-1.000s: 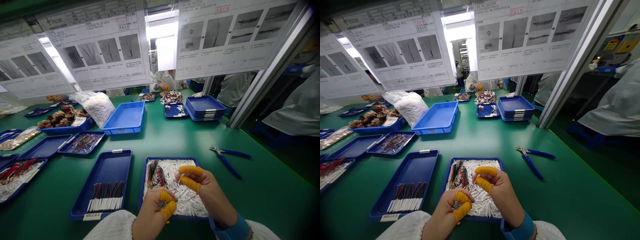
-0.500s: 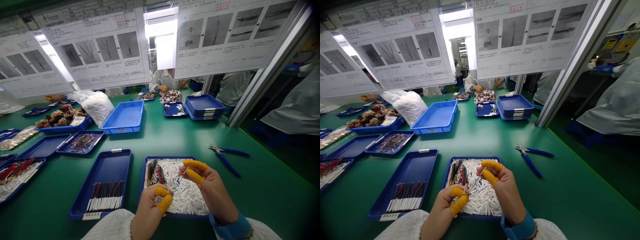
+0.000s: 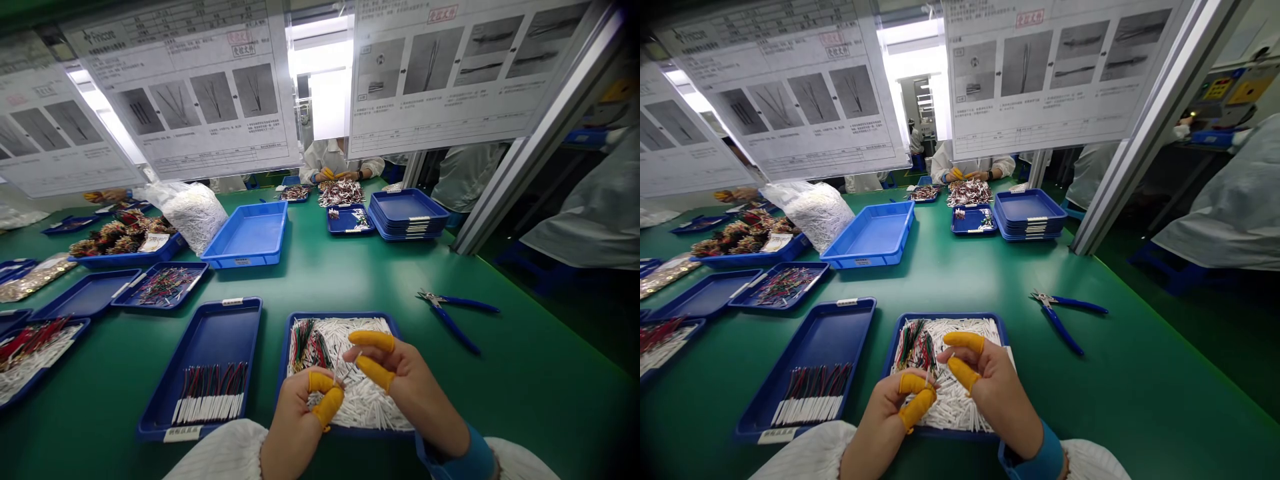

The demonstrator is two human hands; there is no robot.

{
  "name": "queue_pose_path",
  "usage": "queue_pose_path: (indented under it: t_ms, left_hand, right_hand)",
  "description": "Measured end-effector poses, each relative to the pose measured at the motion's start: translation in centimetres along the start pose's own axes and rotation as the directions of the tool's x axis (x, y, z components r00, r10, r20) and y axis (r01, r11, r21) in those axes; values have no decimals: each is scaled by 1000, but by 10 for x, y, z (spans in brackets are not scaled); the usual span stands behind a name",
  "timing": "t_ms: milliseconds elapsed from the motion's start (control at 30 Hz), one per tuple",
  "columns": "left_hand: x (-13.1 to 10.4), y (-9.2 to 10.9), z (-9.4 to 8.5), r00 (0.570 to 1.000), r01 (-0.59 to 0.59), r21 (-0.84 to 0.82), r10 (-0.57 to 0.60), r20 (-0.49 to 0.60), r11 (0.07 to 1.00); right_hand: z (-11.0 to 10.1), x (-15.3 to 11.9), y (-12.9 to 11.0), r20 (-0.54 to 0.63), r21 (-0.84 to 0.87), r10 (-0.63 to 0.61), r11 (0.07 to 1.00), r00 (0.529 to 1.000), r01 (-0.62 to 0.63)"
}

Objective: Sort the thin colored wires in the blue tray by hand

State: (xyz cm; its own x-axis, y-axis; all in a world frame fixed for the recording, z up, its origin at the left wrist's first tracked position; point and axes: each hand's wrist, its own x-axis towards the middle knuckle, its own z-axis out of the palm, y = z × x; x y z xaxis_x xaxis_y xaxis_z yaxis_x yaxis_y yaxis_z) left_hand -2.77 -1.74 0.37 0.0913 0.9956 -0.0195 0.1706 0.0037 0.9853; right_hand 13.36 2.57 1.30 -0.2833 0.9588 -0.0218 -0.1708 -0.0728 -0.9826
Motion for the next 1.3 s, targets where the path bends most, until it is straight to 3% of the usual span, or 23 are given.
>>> queue_pose_path:
  t_ms: [67, 167, 367, 667, 767, 1033, 1133, 1300]
  left_hand:
    - [0, -1, 0, 1000, -9, -7, 8, -30, 1000]
    - [0, -3, -1, 997, -10, -55, 6, -76, 998]
    - [1, -8, 0, 992, 61, -237, -84, -90, 970]
    - [0, -2, 3, 988, 52, -319, -95, -119, 946]
    - [0, 0, 2, 987, 58, -343, -105, -118, 938]
    - [-1, -5, 6, 996, 19, -262, -41, -77, 965]
    - [-2, -7, 7, 999, -9, -181, -1, -53, 983]
    - [-4, -9, 8, 995, 33, -101, -42, -92, 994]
  right_hand:
    - [0, -1, -1, 25, -38, -26, 999, 999, 27]
    - [-3, -2, -5, -31, -31, -64, 998, 997, 63]
    - [3, 1, -3, 67, -59, 55, 997, 996, -51]
    - [6, -1, -1, 22, 61, 52, 997, 998, -53]
    - [7, -1, -2, 88, 8, 75, 997, 993, -76]
    - [12, -3, 0, 132, -263, -140, 950, 981, 170]
    - [12, -4, 2, 127, -269, -119, 951, 985, 149]
    - [9, -1, 7, 72, -81, -27, 996, 997, 32]
